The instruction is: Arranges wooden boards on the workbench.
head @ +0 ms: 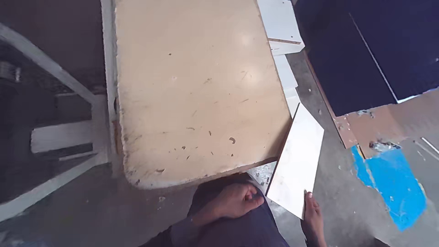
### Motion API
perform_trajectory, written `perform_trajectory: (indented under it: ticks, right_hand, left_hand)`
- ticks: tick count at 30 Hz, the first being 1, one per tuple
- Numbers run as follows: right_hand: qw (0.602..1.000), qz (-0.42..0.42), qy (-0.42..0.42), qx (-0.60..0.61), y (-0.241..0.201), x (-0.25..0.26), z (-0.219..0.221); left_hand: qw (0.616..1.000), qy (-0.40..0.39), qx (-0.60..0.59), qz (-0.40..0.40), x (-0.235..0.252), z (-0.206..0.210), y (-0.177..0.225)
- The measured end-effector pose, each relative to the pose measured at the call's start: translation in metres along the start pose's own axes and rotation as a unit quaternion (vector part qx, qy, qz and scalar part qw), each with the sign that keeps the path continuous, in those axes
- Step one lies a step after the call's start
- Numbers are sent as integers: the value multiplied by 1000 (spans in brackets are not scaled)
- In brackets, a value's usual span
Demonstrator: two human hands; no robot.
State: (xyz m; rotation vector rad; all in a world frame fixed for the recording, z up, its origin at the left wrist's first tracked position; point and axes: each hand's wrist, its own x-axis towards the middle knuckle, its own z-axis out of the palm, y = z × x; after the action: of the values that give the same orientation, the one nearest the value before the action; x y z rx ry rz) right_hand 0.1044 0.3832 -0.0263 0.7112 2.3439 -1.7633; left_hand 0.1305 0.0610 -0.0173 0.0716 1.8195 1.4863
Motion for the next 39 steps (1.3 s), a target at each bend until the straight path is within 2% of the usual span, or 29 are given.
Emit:
perform_trajectory:
  ticks: [2, 4, 6, 8, 11, 14, 16, 17, 18, 19, 21, 22, 23, 24, 26, 29, 33, 35, 37, 39]
  right_hand:
    - [999, -48, -11, -4, 5, 3, -8]
    - [994, -95, -56, -5, -2, 12, -14]
    - [984, -139, -113, -7, -19, 28, -12]
    - [971, -181, -158, -4, -34, 39, -6]
    - [932, -299, -198, 51, -50, 47, 3]
    - [882, -422, -186, 96, -67, 45, 4]
    - [858, -463, -193, 108, -68, 45, 8]
    - [855, -464, -210, 96, -61, 47, 9]
    - [859, -453, -227, 69, -50, 48, 9]
    - [872, -428, -237, 20, -37, 49, 8]
    - [899, -325, -268, -122, -20, 46, 5]
    - [904, -251, -299, -172, -22, 46, 3]
    - [907, -200, -317, -193, -24, 46, 1]
    - [912, -180, -318, -187, -28, 44, -2]
    - [918, -202, -317, -126, -39, 46, -5]
    - [897, -303, -320, -26, -46, 49, -10]
    - [849, -452, -270, 51, -53, 52, -12]
    - [836, -486, -248, 51, -49, 57, -6]
    - [839, -480, -256, -17, -35, 63, -3]
    - [848, -427, -276, -146, -23, 66, -1]
  left_hand:
    - [985, 5, -164, 60, 15, 15, -12]
    - [961, -11, -271, 62, 28, 30, -10]
    - [945, 61, -316, 55, 38, 47, 2]
    - [940, 204, -261, 76, 39, 63, 10]
    - [894, 391, -127, 181, 23, 78, 25]
    - [815, 476, -51, 326, 4, 94, 40]
    - [765, 522, -11, 378, 4, 107, 35]
    - [747, 547, 3, 379, 8, 119, 26]
    - [746, 563, -7, 356, 11, 132, 14]
    - [768, 565, -51, 297, 10, 147, 5]
    - [823, 514, -220, 103, 4, 165, 2]
    - [818, 487, -304, 24, 5, 166, 6]
    - [804, 478, -353, -13, 5, 168, 11]
    - [797, 481, -366, -17, 3, 170, 17]
    - [791, 519, -322, 21, 2, 172, 29]
    - [778, 590, -195, 96, 8, 175, 27]
    - [721, 640, -85, 252, 16, 172, 28]
    - [698, 648, -54, 299, 23, 169, 22]
    - [702, 649, -59, 286, 30, 172, 7]
    - [741, 628, -144, 187, 35, 182, -6]
